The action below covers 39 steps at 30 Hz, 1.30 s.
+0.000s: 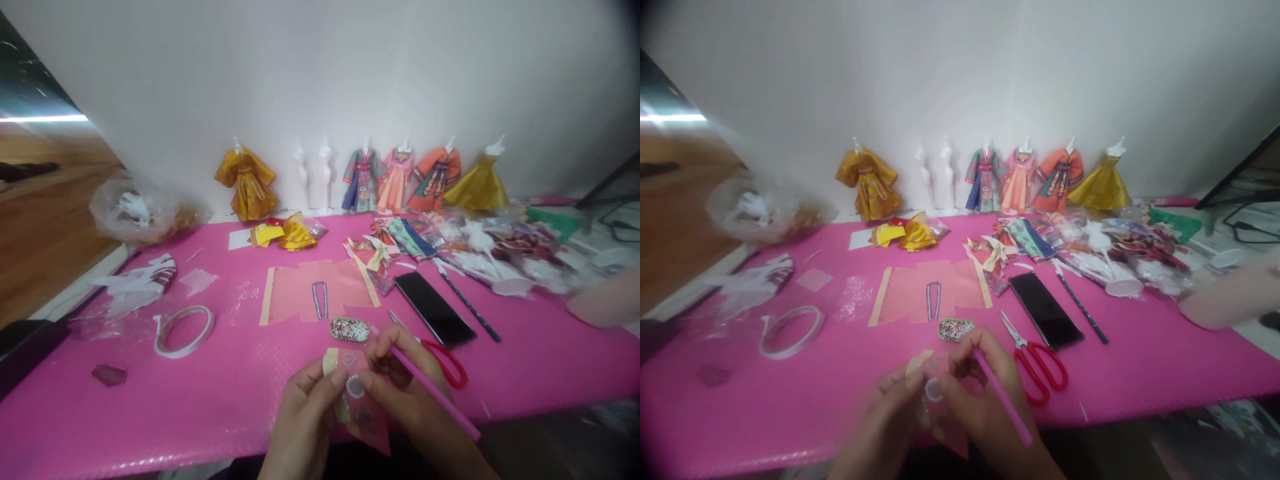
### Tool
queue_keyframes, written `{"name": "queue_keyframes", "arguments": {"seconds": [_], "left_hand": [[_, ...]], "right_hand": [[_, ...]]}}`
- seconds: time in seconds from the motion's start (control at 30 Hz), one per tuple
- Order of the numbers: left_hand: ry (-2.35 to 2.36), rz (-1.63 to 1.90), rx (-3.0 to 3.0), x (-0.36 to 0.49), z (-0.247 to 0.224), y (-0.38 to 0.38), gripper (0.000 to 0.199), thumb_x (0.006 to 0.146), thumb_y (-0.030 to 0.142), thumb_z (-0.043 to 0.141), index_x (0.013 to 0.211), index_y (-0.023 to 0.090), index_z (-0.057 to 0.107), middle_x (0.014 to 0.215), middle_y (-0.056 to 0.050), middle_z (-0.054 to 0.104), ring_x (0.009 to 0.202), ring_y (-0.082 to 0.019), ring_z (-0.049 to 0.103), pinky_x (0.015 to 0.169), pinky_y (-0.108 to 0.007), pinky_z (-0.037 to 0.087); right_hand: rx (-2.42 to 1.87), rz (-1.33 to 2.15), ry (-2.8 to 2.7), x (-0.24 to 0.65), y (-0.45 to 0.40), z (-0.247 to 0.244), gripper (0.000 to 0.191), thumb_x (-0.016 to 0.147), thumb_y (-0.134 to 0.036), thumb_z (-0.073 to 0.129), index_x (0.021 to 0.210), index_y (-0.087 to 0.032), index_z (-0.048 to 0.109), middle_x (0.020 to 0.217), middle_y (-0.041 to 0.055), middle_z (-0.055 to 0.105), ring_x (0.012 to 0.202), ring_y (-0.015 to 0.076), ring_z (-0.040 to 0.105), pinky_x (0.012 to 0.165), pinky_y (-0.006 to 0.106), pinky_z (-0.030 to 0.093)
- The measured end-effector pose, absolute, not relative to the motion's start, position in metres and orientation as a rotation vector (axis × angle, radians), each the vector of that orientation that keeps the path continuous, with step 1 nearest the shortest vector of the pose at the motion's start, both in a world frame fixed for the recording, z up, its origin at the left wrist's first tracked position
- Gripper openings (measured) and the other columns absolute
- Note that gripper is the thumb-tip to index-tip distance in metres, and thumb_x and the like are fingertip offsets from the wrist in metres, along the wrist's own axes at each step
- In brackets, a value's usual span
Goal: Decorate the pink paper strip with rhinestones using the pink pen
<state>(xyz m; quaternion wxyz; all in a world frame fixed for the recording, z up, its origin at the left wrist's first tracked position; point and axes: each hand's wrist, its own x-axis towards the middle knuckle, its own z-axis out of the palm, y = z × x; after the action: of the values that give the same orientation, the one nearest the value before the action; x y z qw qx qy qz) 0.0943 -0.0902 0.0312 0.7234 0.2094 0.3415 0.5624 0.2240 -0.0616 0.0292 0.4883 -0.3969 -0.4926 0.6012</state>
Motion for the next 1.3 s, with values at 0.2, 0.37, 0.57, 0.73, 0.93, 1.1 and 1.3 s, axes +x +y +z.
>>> {"name": "queue_keyframes", "arguments": {"seconds": [0.2, 0.37, 0.57, 0.73, 0.93, 1.1, 1.3], "left_hand": [[0.761, 1.256, 0.433, 0.0923, 0.0299, -0.0911, 0.015, 0.084, 0.026, 0.068, 0.089, 0.015, 0.077, 0.071, -0.007, 0.074, 0.077, -0.022, 0.068, 0.071, -0.03, 0.051], [0.776, 1.241, 0.441, 0.0917, 0.0275, -0.092, 0.016, 0.083, 0.027, 0.07, 0.092, 0.016, 0.078, 0.073, -0.008, 0.076, 0.079, -0.023, 0.069, 0.075, -0.033, 0.051], [0.779, 1.234, 0.445, 0.0883, 0.0252, -0.0942, 0.019, 0.081, 0.027, 0.072, 0.097, 0.017, 0.078, 0.076, -0.008, 0.077, 0.083, -0.024, 0.069, 0.078, -0.034, 0.05], [0.876, 1.204, 0.489, 0.0872, 0.0269, -0.095, 0.018, 0.08, 0.025, 0.073, 0.097, 0.018, 0.077, 0.083, -0.008, 0.077, 0.08, -0.022, 0.068, 0.075, -0.032, 0.05], [0.892, 1.205, 0.498, 0.0877, 0.0272, -0.093, 0.017, 0.08, 0.028, 0.074, 0.093, 0.018, 0.078, 0.078, -0.008, 0.076, 0.078, -0.021, 0.068, 0.071, -0.03, 0.05], [0.781, 1.23, 0.433, 0.0891, 0.0245, -0.0917, 0.015, 0.082, 0.027, 0.07, 0.089, 0.015, 0.078, 0.072, -0.009, 0.075, 0.073, -0.022, 0.069, 0.067, -0.031, 0.052], [0.753, 1.238, 0.433, 0.0904, 0.0245, -0.0914, 0.014, 0.084, 0.024, 0.068, 0.087, 0.016, 0.079, 0.072, -0.009, 0.075, 0.076, -0.022, 0.069, 0.07, -0.032, 0.053]], "right_hand": [[-0.936, 1.463, -1.201, 0.2229, -0.0586, 0.0293, 0.023, 0.075, -0.014, 0.067, 0.078, -0.023, 0.047, 0.072, -0.0064, 0.048, 0.064, 0.0095, 0.048, 0.059, 0.023, 0.039], [-0.917, 1.502, -1.185, 0.2232, -0.0599, 0.0289, 0.02, 0.077, -0.017, 0.067, 0.079, -0.023, 0.047, 0.072, -0.006, 0.049, 0.064, 0.0096, 0.048, 0.058, 0.022, 0.039], [-0.946, 1.467, -1.184, 0.2225, -0.0599, 0.0236, 0.025, 0.072, -0.014, 0.069, 0.077, -0.022, 0.046, 0.069, -0.007, 0.048, 0.062, 0.0092, 0.047, 0.058, 0.021, 0.037], [-0.94, 1.473, -1.165, 0.2215, -0.058, 0.0261, 0.026, 0.072, -0.016, 0.07, 0.077, -0.022, 0.045, 0.068, -0.0077, 0.046, 0.059, 0.0079, 0.043, 0.055, 0.02, 0.035], [-0.966, 1.474, -1.16, 0.2216, -0.0574, 0.0326, 0.026, 0.069, -0.015, 0.069, 0.075, -0.022, 0.045, 0.068, -0.0069, 0.048, 0.06, 0.008, 0.046, 0.056, 0.02, 0.035], [-0.982, 1.42, -1.175, 0.2207, -0.0575, 0.0324, 0.025, 0.07, -0.015, 0.066, 0.074, -0.022, 0.043, 0.067, -0.008, 0.044, 0.059, 0.0075, 0.042, 0.056, 0.02, 0.034], [-0.976, 1.437, -1.233, 0.2227, -0.0555, 0.0278, 0.023, 0.074, -0.021, 0.067, 0.077, -0.022, 0.043, 0.068, -0.0068, 0.045, 0.059, 0.0083, 0.043, 0.055, 0.02, 0.034]]}}
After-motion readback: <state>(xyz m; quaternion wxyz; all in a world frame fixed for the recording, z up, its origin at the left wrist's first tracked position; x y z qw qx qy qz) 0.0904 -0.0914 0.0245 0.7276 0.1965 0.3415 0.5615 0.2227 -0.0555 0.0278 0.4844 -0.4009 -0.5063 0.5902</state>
